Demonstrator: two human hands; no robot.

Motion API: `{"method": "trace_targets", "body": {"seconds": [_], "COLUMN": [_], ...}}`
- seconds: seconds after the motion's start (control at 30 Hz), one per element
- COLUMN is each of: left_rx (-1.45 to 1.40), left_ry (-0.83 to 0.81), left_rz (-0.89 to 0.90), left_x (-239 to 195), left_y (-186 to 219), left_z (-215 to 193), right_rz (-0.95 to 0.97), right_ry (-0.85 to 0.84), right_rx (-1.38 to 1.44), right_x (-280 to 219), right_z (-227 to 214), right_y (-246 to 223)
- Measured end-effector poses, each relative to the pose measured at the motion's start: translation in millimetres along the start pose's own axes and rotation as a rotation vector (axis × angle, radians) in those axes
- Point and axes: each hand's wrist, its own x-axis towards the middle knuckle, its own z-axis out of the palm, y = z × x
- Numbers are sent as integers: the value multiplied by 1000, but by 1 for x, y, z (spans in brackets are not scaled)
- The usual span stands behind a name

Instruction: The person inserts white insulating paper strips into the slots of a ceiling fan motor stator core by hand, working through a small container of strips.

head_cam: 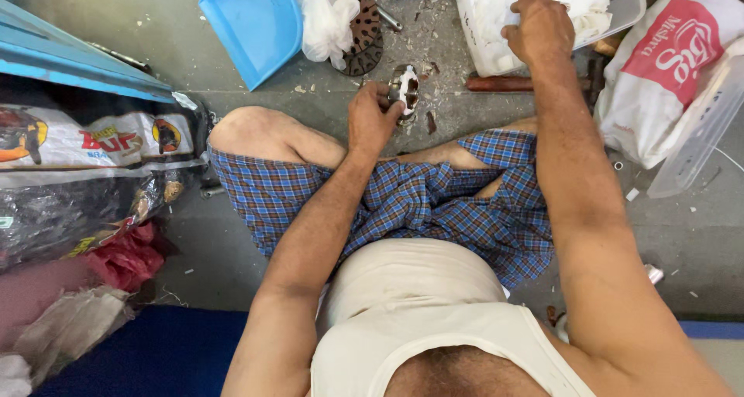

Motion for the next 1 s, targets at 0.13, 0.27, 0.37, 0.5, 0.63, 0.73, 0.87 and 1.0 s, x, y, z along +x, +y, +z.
{"method": "trace_targets", "body": {"seconds": [0.13,0.27,0.37,0.5,0.63,0.73,0.87,1.0], "left_rx": [29,44,35,-39,-109,-90,-350,-912], "left_ry": [-19,42,34,33,70,114,-13,-493], "left_rz": [-55,19,17,-24,32,79,-176,-456], "left_x": [2,4,5,3,4,2,-2,-6], "left_y": [10,16,18,16,2,-2,5,11], "left_z": [-4,-6,-8,-8,-5,-4,-9,-14], "right_rz": [215,178,159,72,10,-163,-189,-408], "right_ry": [-293,-164,-17,141,290,366,113,9], "right_rx": [-34,-34,-8,53,150,272,506,602], "right_x": [4,-2,-10,-14,-19,-28,-63,-96], "right_z": [15,6,-6,-21,-39,-64,-75,-68], "right_y": [-5,-15,-19,-23,-30,-47,-99,-146]}}
